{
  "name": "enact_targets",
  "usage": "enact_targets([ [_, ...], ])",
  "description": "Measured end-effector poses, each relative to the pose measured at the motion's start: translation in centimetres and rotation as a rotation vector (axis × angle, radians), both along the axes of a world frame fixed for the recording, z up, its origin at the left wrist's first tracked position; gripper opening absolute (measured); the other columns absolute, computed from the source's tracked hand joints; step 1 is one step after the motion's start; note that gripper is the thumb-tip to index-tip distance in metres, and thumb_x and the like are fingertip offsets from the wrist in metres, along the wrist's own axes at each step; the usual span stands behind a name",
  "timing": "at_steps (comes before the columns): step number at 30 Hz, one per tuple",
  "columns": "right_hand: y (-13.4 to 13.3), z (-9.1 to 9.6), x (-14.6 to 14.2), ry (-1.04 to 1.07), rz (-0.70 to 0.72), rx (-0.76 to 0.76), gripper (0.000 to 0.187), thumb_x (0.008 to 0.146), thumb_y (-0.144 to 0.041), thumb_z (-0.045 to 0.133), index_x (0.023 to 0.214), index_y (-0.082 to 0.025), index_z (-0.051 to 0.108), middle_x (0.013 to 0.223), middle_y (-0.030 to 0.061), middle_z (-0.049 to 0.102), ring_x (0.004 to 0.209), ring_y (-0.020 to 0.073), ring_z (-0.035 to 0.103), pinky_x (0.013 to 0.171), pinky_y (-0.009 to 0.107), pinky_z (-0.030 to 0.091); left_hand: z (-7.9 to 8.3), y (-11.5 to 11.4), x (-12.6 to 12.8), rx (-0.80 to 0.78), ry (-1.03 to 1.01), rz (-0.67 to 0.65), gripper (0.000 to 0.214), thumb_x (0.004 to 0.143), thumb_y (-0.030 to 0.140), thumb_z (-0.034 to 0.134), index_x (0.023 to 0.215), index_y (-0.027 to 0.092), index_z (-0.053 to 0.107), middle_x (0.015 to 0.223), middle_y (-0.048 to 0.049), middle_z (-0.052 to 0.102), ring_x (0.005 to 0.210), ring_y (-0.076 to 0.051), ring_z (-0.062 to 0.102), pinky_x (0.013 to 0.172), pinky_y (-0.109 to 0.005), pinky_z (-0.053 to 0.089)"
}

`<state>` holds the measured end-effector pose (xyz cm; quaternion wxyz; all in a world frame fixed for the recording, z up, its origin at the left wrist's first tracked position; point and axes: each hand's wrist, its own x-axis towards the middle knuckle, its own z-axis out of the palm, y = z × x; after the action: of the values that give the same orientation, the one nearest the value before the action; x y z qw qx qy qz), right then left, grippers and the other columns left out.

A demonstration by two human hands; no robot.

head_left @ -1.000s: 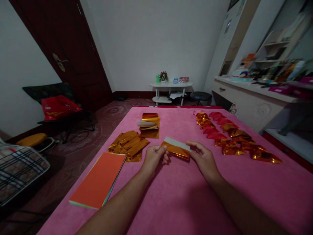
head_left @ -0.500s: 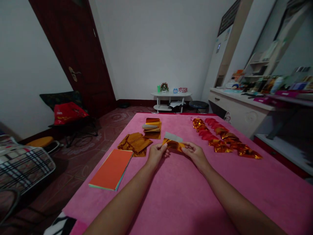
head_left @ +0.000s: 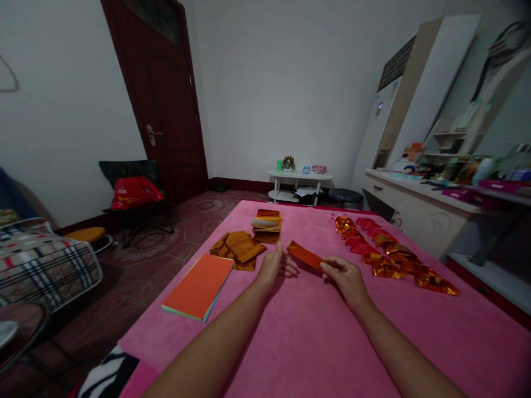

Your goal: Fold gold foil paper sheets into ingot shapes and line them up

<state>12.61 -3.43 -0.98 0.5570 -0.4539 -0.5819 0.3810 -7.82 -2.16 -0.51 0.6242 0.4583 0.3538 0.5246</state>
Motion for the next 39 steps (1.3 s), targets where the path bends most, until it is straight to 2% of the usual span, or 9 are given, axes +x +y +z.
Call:
enact_targets([
  [4,-0.2,0.1,-0.1,-0.180,-0.031,0.299,0.006,0.072,-0.024,0.070,0.075,-0.020,0.071,0.086,0.0057,0.066,0.081,0.0199,0.062,0.074,0.031,0.049,-0.1,0.2,-0.2,-0.001,-0.033,-0.019,0.075,0.071,0.079,0.044,0.087,0.008,0.063,0.072,-0.0120,0.070,0.052,-0.016,0.064,0.052,-0.025,0.046],
  [7,-0.2,0.0,-0.3,-0.220,-0.035,0.430,0.011,0.075,-0.014,0.063,0.073,-0.021,0.071,0.098,0.0069,0.063,0.094,0.0206,0.061,0.082,0.033,0.047,-0.3,0.3,-0.3,0.050,-0.067,-0.011,0.061,0.072,0.067,0.059,0.088,0.008,0.067,0.079,-0.0107,0.071,0.057,-0.014,0.063,0.055,-0.023,0.046],
  [12,-0.3,-0.1,-0.5,-0.228,0.011,0.461,0.018,0.076,-0.009,0.058,0.075,-0.021,0.071,0.103,0.0076,0.061,0.093,0.0189,0.062,0.081,0.032,0.050,-0.7,0.4,-0.3,0.088,-0.075,0.040,0.051,0.064,0.051,0.076,0.092,0.009,0.070,0.085,-0.0101,0.072,0.071,-0.017,0.065,0.062,-0.024,0.046],
  [17,-0.5,0.2,-0.7,-0.253,0.017,0.466,0.022,0.075,-0.006,0.055,0.073,-0.021,0.071,0.104,0.0078,0.060,0.093,0.0182,0.062,0.080,0.032,0.050,-1.0,0.6,-0.2,0.089,-0.067,0.068,0.053,0.064,0.053,0.075,0.092,0.007,0.070,0.084,-0.0112,0.073,0.074,-0.021,0.066,0.069,-0.029,0.048],
  [28,-0.7,0.5,-0.8,-0.274,-0.029,0.477,0.020,0.077,-0.010,0.055,0.075,-0.021,0.071,0.103,0.0078,0.061,0.096,0.0197,0.061,0.080,0.032,0.049,0.3,-0.4,-0.5,0.207,0.025,-0.082,0.060,0.055,0.025,0.085,0.110,0.011,0.065,0.106,-0.0117,0.069,0.090,-0.023,0.065,0.082,-0.034,0.049],
  [30,-0.9,0.6,-0.8,-0.263,-0.041,0.445,0.017,0.078,-0.013,0.055,0.074,-0.020,0.069,0.101,0.0074,0.063,0.097,0.0202,0.060,0.082,0.032,0.048,0.3,-0.3,-0.5,0.194,0.024,-0.063,0.060,0.055,0.024,0.084,0.110,0.011,0.064,0.106,-0.0115,0.069,0.089,-0.023,0.065,0.082,-0.034,0.049],
  [33,-1.1,0.6,-0.8,-0.114,-0.025,0.243,0.012,0.084,-0.025,0.053,0.084,-0.019,0.063,0.097,0.0069,0.065,0.084,0.0180,0.063,0.073,0.031,0.050,0.3,-0.3,-0.4,0.179,0.034,-0.039,0.059,0.054,0.023,0.084,0.108,0.011,0.065,0.104,-0.0112,0.070,0.087,-0.022,0.065,0.080,-0.033,0.050],
  [36,-1.2,0.7,-0.9,0.034,0.036,0.053,0.025,0.085,-0.037,0.055,0.103,-0.020,0.054,0.091,0.0044,0.065,0.071,0.0152,0.062,0.061,0.027,0.050,0.3,-0.3,-0.4,0.179,0.076,-0.030,0.055,0.053,0.021,0.084,0.104,0.010,0.066,0.101,-0.0105,0.070,0.084,-0.021,0.065,0.077,-0.031,0.050],
  [39,-0.9,0.6,-1.3,0.032,0.077,0.005,0.042,0.071,-0.034,0.071,0.106,-0.019,0.053,0.076,-0.0015,0.062,0.066,0.0137,0.061,0.058,0.024,0.049,0.1,-0.3,-0.5,0.169,0.114,-0.033,0.052,0.051,0.022,0.085,0.099,0.011,0.068,0.096,-0.0091,0.071,0.079,-0.021,0.065,0.074,-0.030,0.050],
])
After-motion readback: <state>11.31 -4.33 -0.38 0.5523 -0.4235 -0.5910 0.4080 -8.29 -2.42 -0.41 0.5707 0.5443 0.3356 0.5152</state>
